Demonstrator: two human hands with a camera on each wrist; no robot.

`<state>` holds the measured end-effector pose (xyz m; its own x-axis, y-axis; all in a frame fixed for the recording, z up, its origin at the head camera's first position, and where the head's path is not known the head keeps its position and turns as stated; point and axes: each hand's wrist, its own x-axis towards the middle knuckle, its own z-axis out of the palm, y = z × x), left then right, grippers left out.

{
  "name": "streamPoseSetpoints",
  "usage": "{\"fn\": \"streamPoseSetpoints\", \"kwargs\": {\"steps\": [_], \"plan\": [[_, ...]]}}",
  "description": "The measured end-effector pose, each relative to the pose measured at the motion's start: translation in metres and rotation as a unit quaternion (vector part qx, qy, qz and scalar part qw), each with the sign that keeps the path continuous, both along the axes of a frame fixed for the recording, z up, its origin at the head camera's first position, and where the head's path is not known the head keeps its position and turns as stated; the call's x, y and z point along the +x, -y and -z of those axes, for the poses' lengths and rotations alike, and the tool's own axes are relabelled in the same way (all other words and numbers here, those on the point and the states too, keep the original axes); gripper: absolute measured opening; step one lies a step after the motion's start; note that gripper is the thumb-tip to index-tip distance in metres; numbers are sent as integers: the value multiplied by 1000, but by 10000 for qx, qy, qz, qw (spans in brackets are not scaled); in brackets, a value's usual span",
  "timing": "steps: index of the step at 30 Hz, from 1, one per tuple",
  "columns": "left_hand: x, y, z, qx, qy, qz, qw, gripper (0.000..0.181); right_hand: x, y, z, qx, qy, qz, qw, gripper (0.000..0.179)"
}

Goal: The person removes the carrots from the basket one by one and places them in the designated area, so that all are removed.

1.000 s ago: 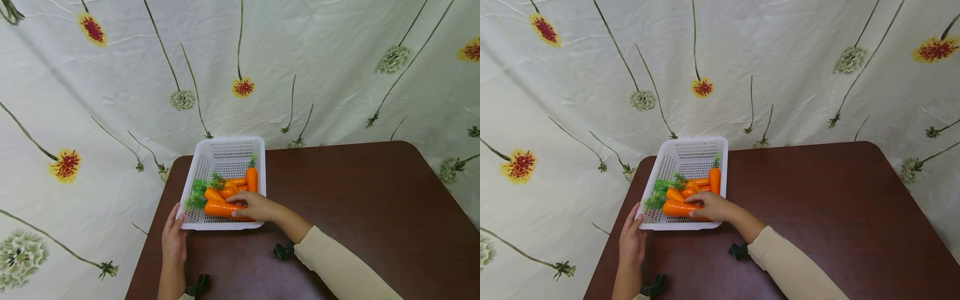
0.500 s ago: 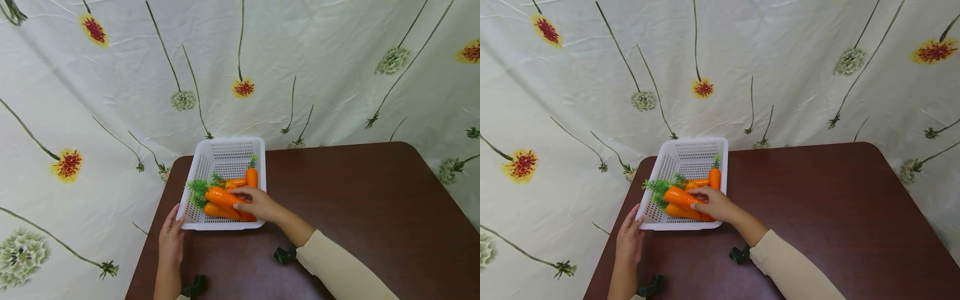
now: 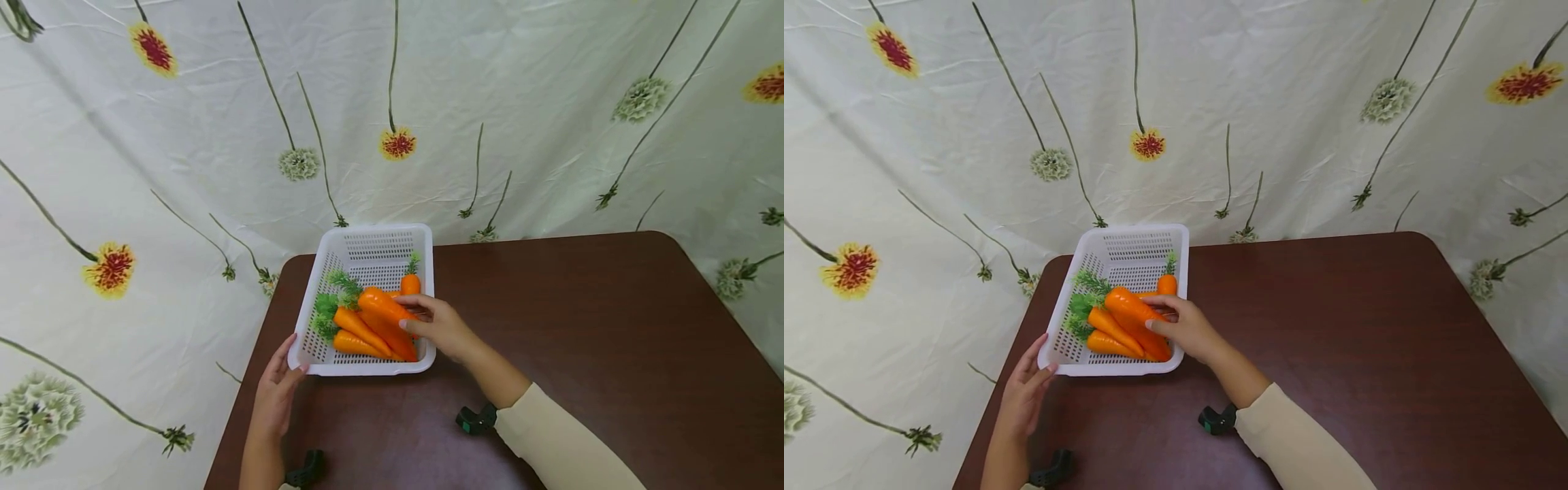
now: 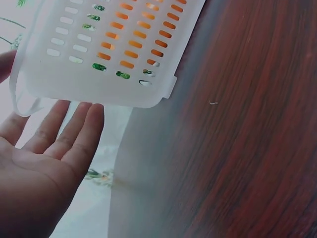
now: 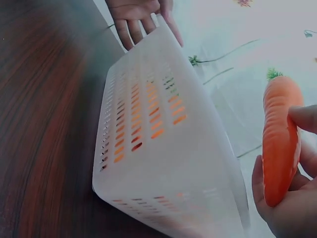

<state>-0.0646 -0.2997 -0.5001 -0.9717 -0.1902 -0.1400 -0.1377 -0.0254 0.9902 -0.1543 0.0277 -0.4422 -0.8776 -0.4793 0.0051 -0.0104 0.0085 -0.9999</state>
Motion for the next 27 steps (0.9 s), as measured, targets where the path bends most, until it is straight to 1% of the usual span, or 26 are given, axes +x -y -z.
{"fn": "streamPoseSetpoints", "kwargs": {"steps": [2, 6, 11, 16, 22, 27], "plan": [[0, 0, 0, -52, 7, 66, 10000, 64, 0, -4, 2, -77, 137, 121, 9998, 46], [-1, 1, -1, -121, 59, 158, 9998, 70, 0, -12, 6, -122, 252, 526, 9982, 46], [-2, 1, 0, -126, 105, 176, 9997, 74, -2, -21, 11, -253, 357, 884, 9951, 46], [-1, 1, 0, -117, 105, 168, 9997, 74, -4, -29, 15, -449, 490, 1098, 9917, 46], [-1, 1, -1, -157, 93, 244, 9995, 74, -3, -37, 18, -420, 593, 1296, 9889, 46], [-2, 1, -3, -256, 158, 348, 9989, 74, -3, -43, 21, -433, 718, 1485, 9853, 46]]}}
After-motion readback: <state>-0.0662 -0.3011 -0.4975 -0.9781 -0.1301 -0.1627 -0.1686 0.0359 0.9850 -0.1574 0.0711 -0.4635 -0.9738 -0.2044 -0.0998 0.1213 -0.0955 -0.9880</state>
